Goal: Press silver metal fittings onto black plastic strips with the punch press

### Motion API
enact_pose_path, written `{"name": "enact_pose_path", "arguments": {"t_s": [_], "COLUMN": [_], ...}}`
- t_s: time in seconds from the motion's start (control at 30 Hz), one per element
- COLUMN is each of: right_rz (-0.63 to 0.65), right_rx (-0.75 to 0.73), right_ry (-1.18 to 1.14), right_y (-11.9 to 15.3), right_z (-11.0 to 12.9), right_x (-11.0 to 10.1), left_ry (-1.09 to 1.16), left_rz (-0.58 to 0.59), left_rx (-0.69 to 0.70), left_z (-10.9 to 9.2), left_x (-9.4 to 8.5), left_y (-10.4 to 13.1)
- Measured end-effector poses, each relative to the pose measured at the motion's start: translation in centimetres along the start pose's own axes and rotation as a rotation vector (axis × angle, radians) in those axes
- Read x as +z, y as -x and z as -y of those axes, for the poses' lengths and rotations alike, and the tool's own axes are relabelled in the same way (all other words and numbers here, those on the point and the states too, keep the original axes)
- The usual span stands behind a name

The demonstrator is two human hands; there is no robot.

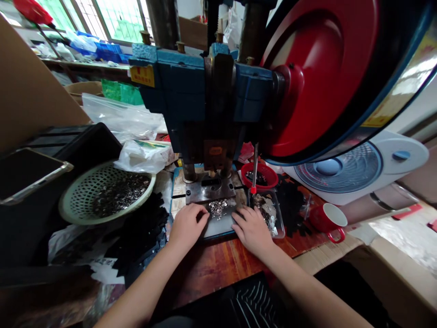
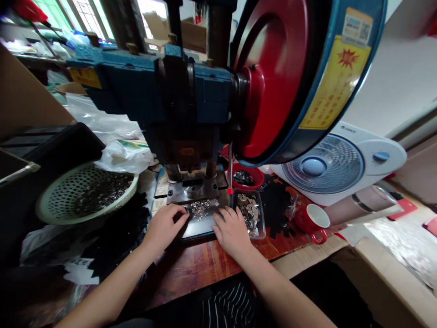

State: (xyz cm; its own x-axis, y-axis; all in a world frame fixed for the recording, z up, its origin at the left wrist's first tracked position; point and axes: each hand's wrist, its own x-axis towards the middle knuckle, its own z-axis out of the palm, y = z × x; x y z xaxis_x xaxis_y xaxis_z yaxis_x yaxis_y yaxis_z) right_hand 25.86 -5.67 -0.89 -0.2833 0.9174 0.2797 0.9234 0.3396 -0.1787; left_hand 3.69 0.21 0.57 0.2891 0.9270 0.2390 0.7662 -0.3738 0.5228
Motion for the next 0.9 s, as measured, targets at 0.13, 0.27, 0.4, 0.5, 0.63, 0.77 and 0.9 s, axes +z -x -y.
{"name": "enact_pose_path", "arguments": {"t_s": [0.13,0.27,0.4,0.5,0.63,0.77,0.9], "right_rz": [-0.026,-0.119,-0.176,-0.181,-0.249,-0.337,-0.356], "right_rx": [-0.068,-0.161,-0.179,-0.116,0.035,0.08,0.085], "right_ry": [-0.034,-0.099,-0.167,-0.229,-0.27,-0.281,-0.244], "right_y": [0.9,1.6,1.3,-0.4,-5.5,-11.3,-14.4], "right_z": [0.0,0.2,1.1,1.5,1.3,1.1,1.3], "right_x": [0.5,1.9,2.6,1.9,0.5,0.1,1.0], "left_ry": [0.103,0.242,0.313,0.27,0.233,0.263,0.317], "left_rz": [-0.007,-0.06,-0.077,-0.042,-0.029,-0.018,-0.021], "left_rx": [-0.147,-0.234,-0.257,-0.261,-0.193,-0.155,-0.278], "left_z": [0.6,1.4,2.2,2.5,2.6,2.7,2.9], "left_x": [-0.7,-1.0,-0.6,-0.4,-0.6,-1.1,-2.0], "left_y": [0.5,1.3,1.6,1.6,1.3,1.3,1.0]}}
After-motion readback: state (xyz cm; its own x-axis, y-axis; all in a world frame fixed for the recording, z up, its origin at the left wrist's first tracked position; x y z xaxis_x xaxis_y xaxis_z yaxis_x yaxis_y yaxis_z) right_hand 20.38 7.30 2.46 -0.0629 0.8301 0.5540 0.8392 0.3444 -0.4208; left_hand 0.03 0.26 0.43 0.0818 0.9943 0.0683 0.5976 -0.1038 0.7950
